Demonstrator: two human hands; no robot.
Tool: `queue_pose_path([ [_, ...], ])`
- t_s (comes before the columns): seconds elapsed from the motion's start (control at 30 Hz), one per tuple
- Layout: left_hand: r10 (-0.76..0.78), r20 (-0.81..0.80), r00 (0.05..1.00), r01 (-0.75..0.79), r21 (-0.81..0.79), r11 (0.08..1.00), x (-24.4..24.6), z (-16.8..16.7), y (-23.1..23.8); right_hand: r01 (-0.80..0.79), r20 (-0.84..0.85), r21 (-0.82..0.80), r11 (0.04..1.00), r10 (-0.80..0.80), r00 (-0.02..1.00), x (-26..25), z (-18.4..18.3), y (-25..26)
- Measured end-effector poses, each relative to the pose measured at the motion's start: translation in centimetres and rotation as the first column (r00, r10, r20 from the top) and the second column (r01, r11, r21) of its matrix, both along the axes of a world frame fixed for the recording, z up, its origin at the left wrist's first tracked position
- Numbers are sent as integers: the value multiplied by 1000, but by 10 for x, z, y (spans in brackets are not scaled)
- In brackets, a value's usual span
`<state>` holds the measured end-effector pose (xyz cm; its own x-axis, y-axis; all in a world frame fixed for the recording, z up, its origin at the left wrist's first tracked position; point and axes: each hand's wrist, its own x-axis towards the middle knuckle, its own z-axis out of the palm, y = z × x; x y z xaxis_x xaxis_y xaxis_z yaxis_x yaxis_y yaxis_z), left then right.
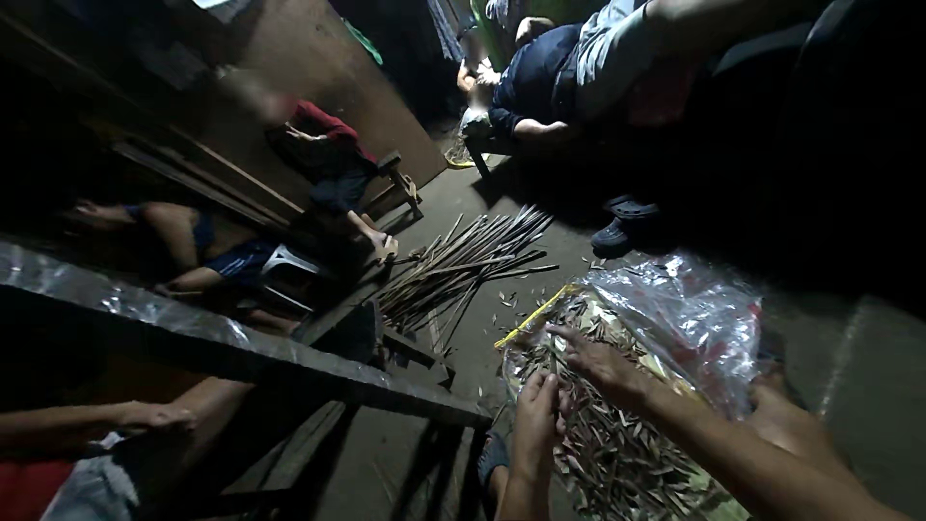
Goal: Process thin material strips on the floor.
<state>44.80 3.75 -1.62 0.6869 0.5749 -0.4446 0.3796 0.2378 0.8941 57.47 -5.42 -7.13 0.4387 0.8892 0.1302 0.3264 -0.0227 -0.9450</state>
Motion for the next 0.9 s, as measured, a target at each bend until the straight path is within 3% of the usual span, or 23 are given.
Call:
queue_pose_path([
  [0.1, -21, 24, 999, 20, 35, 999, 3, 2, -6, -26, 86, 63, 998, 21, 996, -2, -1, -1],
  [0.3, -20, 67, 998, 18, 38, 999, 10, 7, -16, -57, 158, 27, 998, 52, 986, 7, 2, -3],
  [0.5, 52, 114, 992, -51, -8, 999, 19, 5, -30, 95, 225, 68, 993, -108, 968, 3, 0, -6],
  [0.57, 60, 98, 993, -63, 31, 997, 22, 4, -37, 141, 125, 5, 990, -141, 982, 0, 3, -8],
  [0.63, 30, 71, 997, -35, 59, 998, 23, 3, -45, 157, -81, -82, 984, -164, 983, 5, 8, -8],
  [0.73, -7, 85, 996, 4, 38, 999, 17, 0, -51, 184, -356, -55, 981, -191, 915, 19, 2, -3],
  [0.83, -3, 54, 999, -1, 70, 998, 16, 0, -44, 60, -611, -21, 998, -60, 790, 24, 8, -4],
  [0.9, -16, 34, 999, 12, 94, 995, 17, -1, -38, -27, -687, 27, 999, 38, 725, 22, 14, -11],
])
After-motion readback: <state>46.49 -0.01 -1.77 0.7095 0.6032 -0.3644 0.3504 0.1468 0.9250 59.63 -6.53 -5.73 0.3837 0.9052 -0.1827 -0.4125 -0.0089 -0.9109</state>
